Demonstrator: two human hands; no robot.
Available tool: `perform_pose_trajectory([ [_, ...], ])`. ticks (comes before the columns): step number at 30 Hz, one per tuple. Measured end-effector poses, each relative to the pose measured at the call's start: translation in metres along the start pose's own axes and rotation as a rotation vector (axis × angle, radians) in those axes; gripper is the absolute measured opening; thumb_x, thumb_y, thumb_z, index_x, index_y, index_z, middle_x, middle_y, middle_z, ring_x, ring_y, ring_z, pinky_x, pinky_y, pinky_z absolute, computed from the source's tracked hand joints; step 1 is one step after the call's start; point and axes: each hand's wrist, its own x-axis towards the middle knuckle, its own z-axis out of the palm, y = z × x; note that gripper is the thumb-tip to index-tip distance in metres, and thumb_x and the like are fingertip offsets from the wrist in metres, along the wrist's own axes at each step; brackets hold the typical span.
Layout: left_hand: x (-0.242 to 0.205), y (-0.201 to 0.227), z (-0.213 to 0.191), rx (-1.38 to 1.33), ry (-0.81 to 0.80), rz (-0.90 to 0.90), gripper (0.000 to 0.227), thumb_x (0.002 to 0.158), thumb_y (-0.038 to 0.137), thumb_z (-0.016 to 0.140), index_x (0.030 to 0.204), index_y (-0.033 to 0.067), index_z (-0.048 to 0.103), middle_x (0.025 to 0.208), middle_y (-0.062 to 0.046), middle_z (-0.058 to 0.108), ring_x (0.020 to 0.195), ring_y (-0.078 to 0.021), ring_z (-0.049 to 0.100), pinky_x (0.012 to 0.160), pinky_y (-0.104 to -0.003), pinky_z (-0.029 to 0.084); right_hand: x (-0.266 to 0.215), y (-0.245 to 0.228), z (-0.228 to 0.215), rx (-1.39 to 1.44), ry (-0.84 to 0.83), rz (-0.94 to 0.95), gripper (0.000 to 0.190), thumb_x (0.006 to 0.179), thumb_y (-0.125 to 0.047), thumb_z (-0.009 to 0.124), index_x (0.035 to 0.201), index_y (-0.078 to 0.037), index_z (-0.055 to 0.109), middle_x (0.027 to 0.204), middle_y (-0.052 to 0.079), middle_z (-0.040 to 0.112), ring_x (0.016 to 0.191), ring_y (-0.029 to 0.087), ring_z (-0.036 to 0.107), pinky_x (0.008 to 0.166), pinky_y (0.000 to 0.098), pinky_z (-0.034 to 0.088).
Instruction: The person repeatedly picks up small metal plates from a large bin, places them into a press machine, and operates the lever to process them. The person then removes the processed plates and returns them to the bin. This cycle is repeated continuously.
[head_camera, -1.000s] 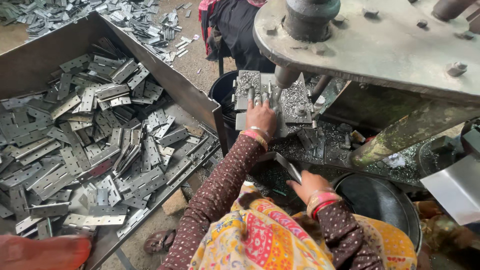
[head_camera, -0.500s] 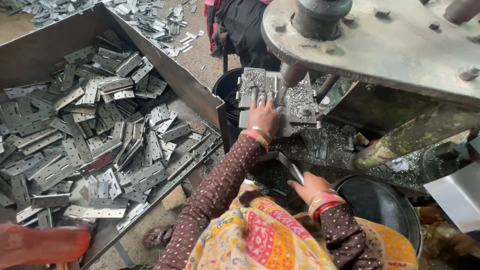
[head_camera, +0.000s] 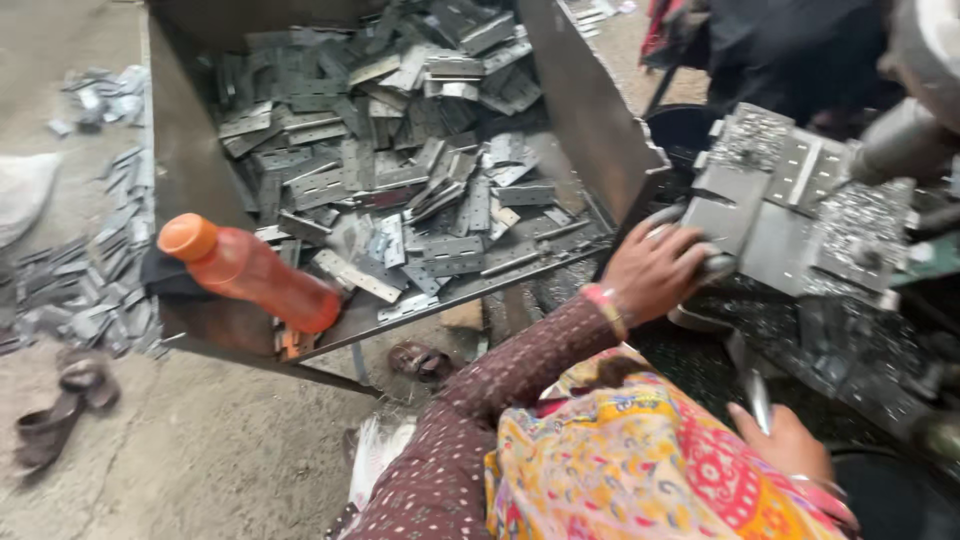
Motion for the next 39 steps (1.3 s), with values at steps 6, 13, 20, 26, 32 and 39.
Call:
perform_pose_trajectory([
  [6,-0.114,-0.159,-0.055,0.383,-0.314,-0.561,0.041,0.096,0.014,0.058,0.137,0.0178,0.061,0.130,-0.007,0.064,0.119,-0.0275,0.063,0.101,-0.054,0.043,0.017,0.008,0.002,-0.069,-0.016,-0.030,0.069,0.089,-0.068,0.061,0.104,-0.001,0.071,0.091,0.025,0.073,0.089,0.045,0.076,0.081,0.0512,0.058],
  [13,-0.187,-0.231,-0.083,0.564,-0.330,-0.669,0.037,0.088,0.013,0.061,0.125,0.0197,0.064,0.110,-0.009,0.065,0.107,-0.0327,0.062,0.098,-0.053,0.045,0.032,0.015,0.010,-0.057,-0.039,-0.013,0.069,0.086,-0.069,0.064,0.103,-0.003,0.072,0.091,0.027,0.074,0.091,0.046,0.076,0.086,0.0509,0.057],
  [20,-0.176,-0.229,-0.058,0.512,-0.113,-0.530,0.012,0.086,0.019,0.069,0.098,0.0168,0.069,0.091,-0.009,0.061,0.085,-0.0316,0.065,0.071,-0.048,0.051,0.000,-0.006,0.003,-0.024,0.065,-0.027,0.062,0.088,-0.068,0.059,0.101,-0.008,0.068,0.088,0.024,0.076,0.088,0.047,0.073,0.077,0.0546,0.056],
  [26,-0.125,-0.163,-0.083,0.351,-0.098,-0.543,0.011,0.086,0.019,0.072,0.096,0.0214,0.074,0.095,-0.007,0.062,0.092,-0.0327,0.063,0.070,-0.047,0.053,-0.016,-0.025,-0.004,0.014,0.060,-0.015,0.059,0.086,-0.066,0.059,0.097,-0.008,0.064,0.088,0.024,0.074,0.090,0.046,0.071,0.080,0.0544,0.055],
  [32,0.005,-0.069,-0.081,0.326,0.204,-0.099,0.026,0.093,0.011,0.067,0.118,0.0149,0.073,0.123,-0.008,0.059,0.106,-0.0262,0.061,0.084,-0.043,0.055,-0.015,-0.028,-0.003,0.003,0.088,-0.044,0.055,0.085,-0.063,0.061,0.099,-0.009,0.062,0.090,0.022,0.074,0.092,0.046,0.070,0.083,0.0545,0.054],
  [39,0.078,0.049,-0.015,0.288,-0.399,0.038,0.063,0.088,0.053,0.067,0.130,0.0066,0.061,0.139,-0.013,0.052,0.128,-0.0304,0.049,0.105,-0.045,0.041,-0.020,-0.033,-0.008,-0.003,0.078,-0.019,0.054,0.087,-0.062,0.062,0.103,-0.010,0.063,0.093,0.022,0.075,0.095,0.045,0.071,0.086,0.0531,0.055],
])
